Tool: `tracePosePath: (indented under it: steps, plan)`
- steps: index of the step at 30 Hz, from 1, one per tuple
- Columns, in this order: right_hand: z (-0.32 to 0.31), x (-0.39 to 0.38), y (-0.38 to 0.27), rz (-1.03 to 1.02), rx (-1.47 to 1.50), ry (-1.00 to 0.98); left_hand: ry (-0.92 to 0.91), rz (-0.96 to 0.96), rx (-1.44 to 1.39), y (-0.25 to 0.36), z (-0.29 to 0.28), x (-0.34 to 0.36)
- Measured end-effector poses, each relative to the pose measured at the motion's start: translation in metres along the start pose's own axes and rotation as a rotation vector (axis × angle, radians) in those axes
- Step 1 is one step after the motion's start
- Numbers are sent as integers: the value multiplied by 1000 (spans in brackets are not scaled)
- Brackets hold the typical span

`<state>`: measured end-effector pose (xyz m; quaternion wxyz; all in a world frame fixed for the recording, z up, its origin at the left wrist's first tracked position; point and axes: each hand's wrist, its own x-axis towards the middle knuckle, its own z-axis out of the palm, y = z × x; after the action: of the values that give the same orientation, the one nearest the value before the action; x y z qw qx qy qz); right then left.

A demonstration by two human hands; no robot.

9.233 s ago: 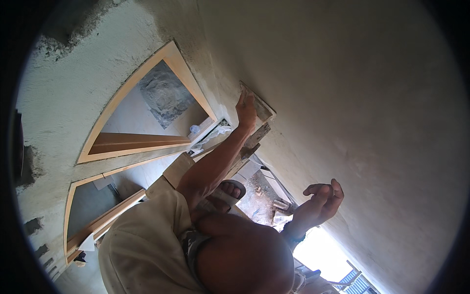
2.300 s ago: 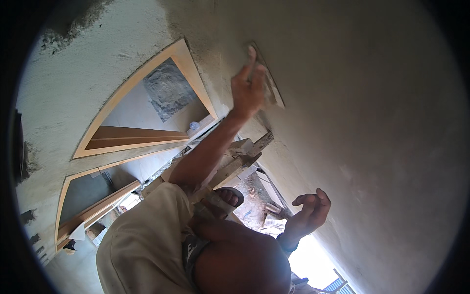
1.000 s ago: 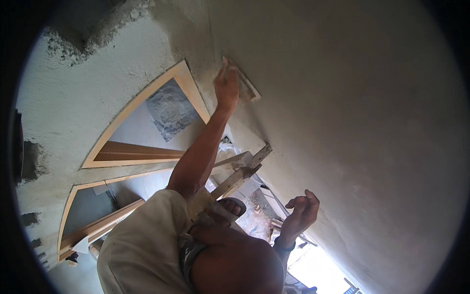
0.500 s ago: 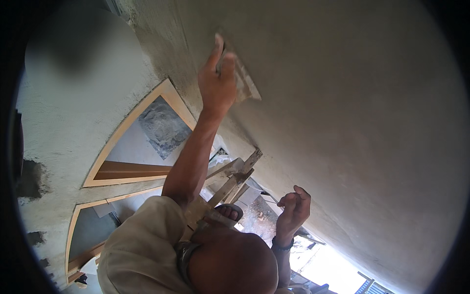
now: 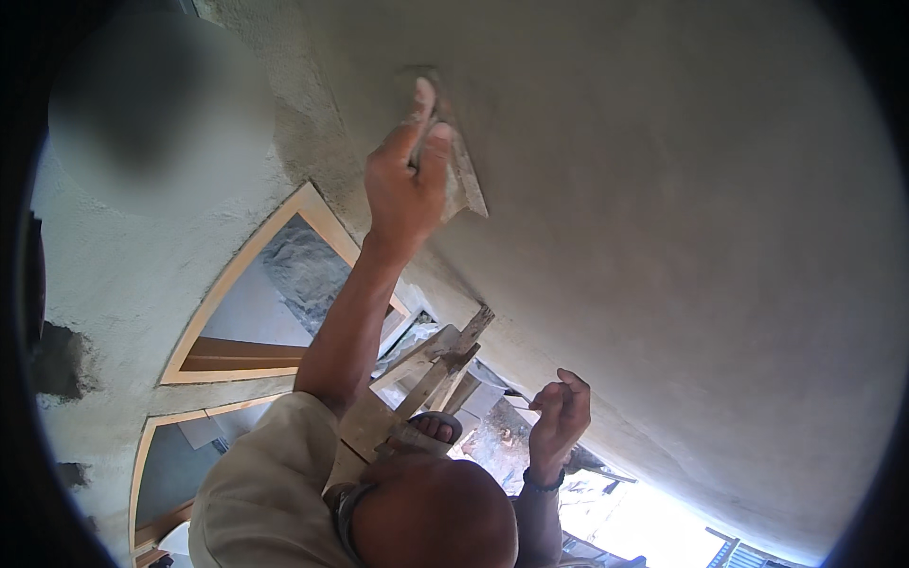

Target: The person uses a trowel to smooth wet plaster on a wall surface. He moves the tool in circular and sweeping motions while occasionally touching the surface with one hand.

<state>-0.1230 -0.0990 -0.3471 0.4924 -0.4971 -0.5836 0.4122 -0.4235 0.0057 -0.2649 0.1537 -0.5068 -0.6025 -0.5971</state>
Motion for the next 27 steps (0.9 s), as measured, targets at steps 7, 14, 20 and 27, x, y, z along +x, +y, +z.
tracePosePath:
  steps: [7, 14, 20, 27]
  plan:
    - [-7, -5, -1, -41, 10, -10, -87, 96, 57, 38, 20, -31]
    - [-17, 1, 9, -44, 32, 22, -39, -21, -88, 35, 1, 12]
    - [-27, 2, 9, -85, 37, 63, 31, -219, -141, -3, 15, -43]
    - [-15, 10, 4, -74, 50, 48, -78, 37, 68, 39, -16, 49]
